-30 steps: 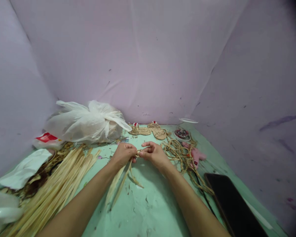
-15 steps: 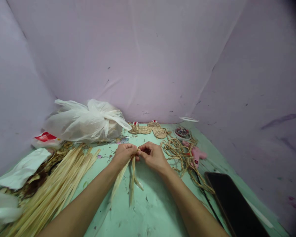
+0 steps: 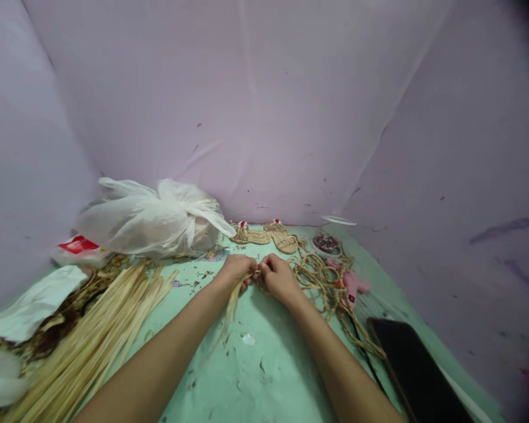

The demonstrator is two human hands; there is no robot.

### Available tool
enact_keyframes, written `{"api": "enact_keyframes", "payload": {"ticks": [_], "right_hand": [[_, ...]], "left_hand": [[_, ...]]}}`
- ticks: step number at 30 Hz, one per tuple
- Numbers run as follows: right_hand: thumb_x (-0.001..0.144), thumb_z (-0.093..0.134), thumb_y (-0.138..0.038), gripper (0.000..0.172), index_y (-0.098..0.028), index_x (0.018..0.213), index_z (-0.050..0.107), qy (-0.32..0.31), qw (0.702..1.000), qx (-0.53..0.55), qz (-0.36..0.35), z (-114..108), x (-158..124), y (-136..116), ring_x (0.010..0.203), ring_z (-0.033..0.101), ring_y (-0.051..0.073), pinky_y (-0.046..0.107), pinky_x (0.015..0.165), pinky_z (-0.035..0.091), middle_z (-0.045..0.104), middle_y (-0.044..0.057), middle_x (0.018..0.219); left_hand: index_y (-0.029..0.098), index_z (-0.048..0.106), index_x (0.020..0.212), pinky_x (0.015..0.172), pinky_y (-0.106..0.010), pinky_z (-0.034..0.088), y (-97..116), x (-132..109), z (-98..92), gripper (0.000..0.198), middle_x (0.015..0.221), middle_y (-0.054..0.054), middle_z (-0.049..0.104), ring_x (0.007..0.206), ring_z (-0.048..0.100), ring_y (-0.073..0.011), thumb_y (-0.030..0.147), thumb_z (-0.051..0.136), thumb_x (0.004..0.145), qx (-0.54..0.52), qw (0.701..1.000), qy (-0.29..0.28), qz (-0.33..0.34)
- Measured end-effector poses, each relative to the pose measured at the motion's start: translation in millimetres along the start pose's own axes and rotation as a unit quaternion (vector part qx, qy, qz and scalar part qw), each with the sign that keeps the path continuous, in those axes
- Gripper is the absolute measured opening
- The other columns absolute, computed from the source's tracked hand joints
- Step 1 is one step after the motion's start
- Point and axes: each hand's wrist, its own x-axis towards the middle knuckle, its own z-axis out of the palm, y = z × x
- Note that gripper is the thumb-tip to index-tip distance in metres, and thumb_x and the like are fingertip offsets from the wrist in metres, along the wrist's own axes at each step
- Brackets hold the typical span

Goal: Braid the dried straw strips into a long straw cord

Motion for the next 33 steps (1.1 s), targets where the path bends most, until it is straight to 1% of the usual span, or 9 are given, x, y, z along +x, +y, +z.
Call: {"api": "enact_keyframes", "payload": {"ticks": [2,6,12,17,21,24,26,29,33], "right_hand": [[0.075,0.042,-0.022,0.013,-0.017,0.073,0.053,0.006,0.999,-0.013,0.04,1,13,2,0.061,0.05,0.013,0.022,0.053,0.029,0.059,0.003,0.065],[0.075,0.041,-0.024,0.019,-0.016,0.078,0.058,0.024,0.996,-0.051,0.073,7,32,4,0.066,0.054,0.014,0.022,0.054,0.031,0.063,0.006,0.072],[0.075,0.042,-0.026,0.027,-0.013,0.08,0.065,0.037,0.989,-0.101,0.104,9,46,2,0.072,0.059,0.018,0.024,0.055,0.035,0.066,0.012,0.076],[0.071,0.051,-0.028,0.022,-0.018,0.077,0.069,0.022,0.986,-0.129,0.106,5,51,-3,0.076,0.06,0.021,0.026,0.06,0.037,0.067,0.012,0.08],[0.074,0.046,-0.025,0.024,-0.019,0.082,0.068,0.015,0.981,-0.177,0.077,3,42,-2,0.077,0.06,0.02,0.026,0.061,0.037,0.067,0.011,0.082],[0.078,0.041,-0.025,0.028,-0.019,0.084,0.067,-0.012,0.979,-0.205,0.01,0,27,1,0.079,0.06,0.021,0.027,0.062,0.037,0.066,0.012,0.088],[0.078,0.042,-0.027,0.027,-0.018,0.088,0.066,-0.031,0.976,-0.217,-0.014,-1,16,1,0.079,0.06,0.021,0.027,0.063,0.036,0.066,0.013,0.088],[0.076,0.045,-0.022,0.024,-0.015,0.087,0.064,-0.039,0.97,-0.239,0.003,-1,3,-2,0.077,0.06,0.023,0.027,0.061,0.035,0.066,0.014,0.082],[0.075,0.045,-0.018,0.02,-0.012,0.082,0.062,-0.016,0.968,-0.249,0.003,1,-7,-3,0.071,0.06,0.023,0.027,0.057,0.033,0.066,0.015,0.077]], "left_hand": [[0.014,0.047,0.05,0.03,-0.019,0.021,4,7,3.7,0.004,0.036,0.002,0.043,0.028,0.033,-0.0072,0.011,0.046,0.053,0.006,1.0,0.019,-0.013],[0.015,0.042,0.048,0.034,-0.018,0.025,7,23,8.9,0.011,0.035,0.005,0.037,0.032,0.033,-0.0058,0.007,0.048,0.052,0.017,0.997,0.074,0.01],[0.015,0.045,0.05,0.04,-0.02,0.032,2,50,12.7,0.011,0.039,0.003,0.04,0.042,0.045,-0.0104,0.005,0.05,0.051,0.073,0.989,0.119,0.045],[0.015,0.048,0.043,0.045,-0.022,0.034,-1,52,8.1,0.012,0.04,-0.002,0.045,0.052,0.051,-0.0155,0.009,0.053,0.052,0.168,0.972,0.139,0.088],[0.014,0.052,0.043,0.051,-0.023,0.034,-3,40,4.5,0.009,0.046,-0.004,0.051,0.057,0.052,-0.017,0.009,0.054,0.05,0.236,0.951,0.139,0.143],[0.013,0.056,0.048,0.052,-0.023,0.034,-8,32,2.2,0.008,0.05,-0.005,0.054,0.056,0.051,-0.0153,0.012,0.052,0.055,0.305,0.921,0.107,0.218],[0.013,0.058,0.051,0.054,-0.023,0.034,-12,29,0.2,0.012,0.052,-0.005,0.055,0.057,0.051,-0.0147,0.015,0.049,0.059,0.342,0.899,0.085,0.258],[0.013,0.058,0.054,0.058,-0.023,0.035,-15,24,-1.9,0.016,0.056,-0.006,0.058,0.059,0.052,-0.015,0.017,0.047,0.065,0.373,0.886,0.08,0.263],[0.014,0.061,0.067,0.063,-0.026,0.036,-14,16,0.8,0.016,0.074,-0.013,0.063,0.071,0.057,-0.0194,0.021,0.047,0.07,0.413,0.874,0.123,0.223]]}}
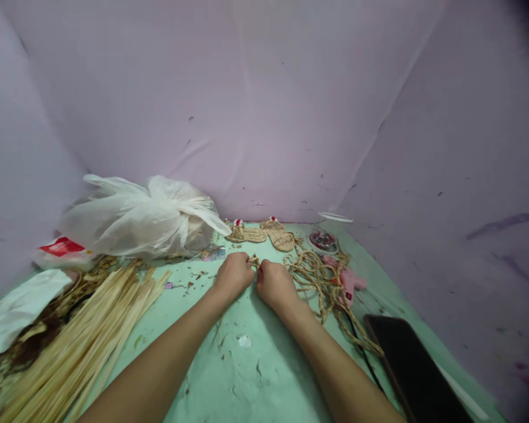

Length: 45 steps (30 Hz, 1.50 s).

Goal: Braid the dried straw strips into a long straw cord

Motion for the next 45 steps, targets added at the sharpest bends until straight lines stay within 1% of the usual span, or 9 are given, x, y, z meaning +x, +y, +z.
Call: {"api": "enact_keyframes", "payload": {"ticks": [6,10,15,25,29,32,36,40,45], "right_hand": [[0.077,0.041,-0.017,0.022,-0.013,0.075,0.062,0.005,0.998,0.059,-0.027,-3,-16,6,0.065,0.059,0.018,0.025,0.055,0.031,0.066,0.014,0.074],[0.077,0.041,-0.018,0.023,-0.014,0.072,0.063,-0.005,0.997,0.069,-0.027,-8,-23,9,0.062,0.058,0.017,0.024,0.053,0.029,0.066,0.011,0.071],[0.078,0.042,-0.02,0.022,-0.014,0.078,0.063,0.022,0.999,0.038,0.026,-6,-15,11,0.067,0.059,0.019,0.026,0.054,0.029,0.067,0.013,0.075],[0.076,0.041,-0.017,0.022,-0.015,0.071,0.063,-0.005,0.997,0.064,-0.038,-5,-29,2,0.061,0.057,0.017,0.025,0.052,0.027,0.066,0.012,0.071],[0.077,0.04,-0.019,0.024,-0.015,0.072,0.063,-0.008,0.998,0.046,-0.041,-13,-32,10,0.063,0.058,0.018,0.025,0.053,0.029,0.066,0.012,0.071],[0.078,0.041,-0.024,0.024,-0.017,0.078,0.065,0.02,1.0,-0.012,-0.01,-26,-20,24,0.066,0.059,0.02,0.027,0.054,0.03,0.066,0.012,0.073],[0.072,0.047,-0.018,0.021,-0.013,0.08,0.066,0.062,0.993,-0.071,0.077,-47,-4,28,0.076,0.058,0.025,0.03,0.06,0.033,0.065,0.017,0.08],[0.07,0.046,-0.014,0.025,-0.014,0.084,0.066,0.144,0.987,0.059,0.043,-49,-3,5,0.077,0.058,0.02,0.027,0.063,0.036,0.066,0.012,0.083],[0.066,0.051,-0.017,0.014,-0.013,0.063,0.064,-0.038,0.948,0.307,0.074,-13,6,-6,0.05,0.054,0.01,0.018,0.049,0.036,0.061,0.003,0.052]], "left_hand": [[0.012,0.062,0.076,0.059,-0.026,0.035,14,-8,-3.2,0.018,0.083,-0.017,0.064,0.076,0.059,-0.0219,0.022,0.049,0.068,0.047,0.996,-0.013,-0.072],[0.013,0.063,0.07,0.054,-0.025,0.032,14,-6,-5.5,0.017,0.078,-0.015,0.064,0.07,0.058,-0.0198,0.021,0.048,0.067,0.074,0.996,-0.043,-0.038],[0.014,0.06,0.057,0.05,-0.024,0.026,7,-9,-7.2,0.014,0.058,-0.007,0.058,0.054,0.049,-0.0147,0.016,0.046,0.062,0.046,0.997,-0.064,0.014],[0.014,0.054,0.049,0.049,-0.023,0.025,8,-18,-6.8,0.014,0.051,-0.004,0.053,0.05,0.042,-0.0116,0.015,0.047,0.061,0.022,0.998,-0.052,0.024],[0.015,0.047,0.043,0.048,-0.022,0.023,5,-14,-7.6,0.016,0.043,0.0,0.041,0.047,0.037,-0.0096,0.012,0.046,0.059,-0.017,0.998,-0.055,0.03],[0.016,0.043,0.041,0.045,-0.022,0.021,4,-11,-9.6,0.018,0.04,0.003,0.033,0.042,0.031,-0.0079,0.013,0.046,0.058,-0.095,0.993,-0.074,-0.013],[0.016,0.043,0.044,0.039,-0.022,0.015,9,-13,-15.4,0.014,0.035,0.004,0.033,0.034,0.024,-0.0066,0.012,0.046,0.056,-0.233,0.956,-0.129,-0.125],[0.017,0.037,0.038,0.037,-0.021,0.012,14,-14,-20.1,0.019,0.029,0.005,0.03,0.03,0.02,-0.0049,0.009,0.044,0.054,-0.275,0.938,-0.149,-0.146],[0.015,0.037,0.037,0.034,-0.02,0.012,12,-12,-21.7,0.021,0.028,0.005,0.031,0.027,0.02,-0.0035,0.008,0.042,0.057,-0.282,0.932,-0.162,-0.16]]}}
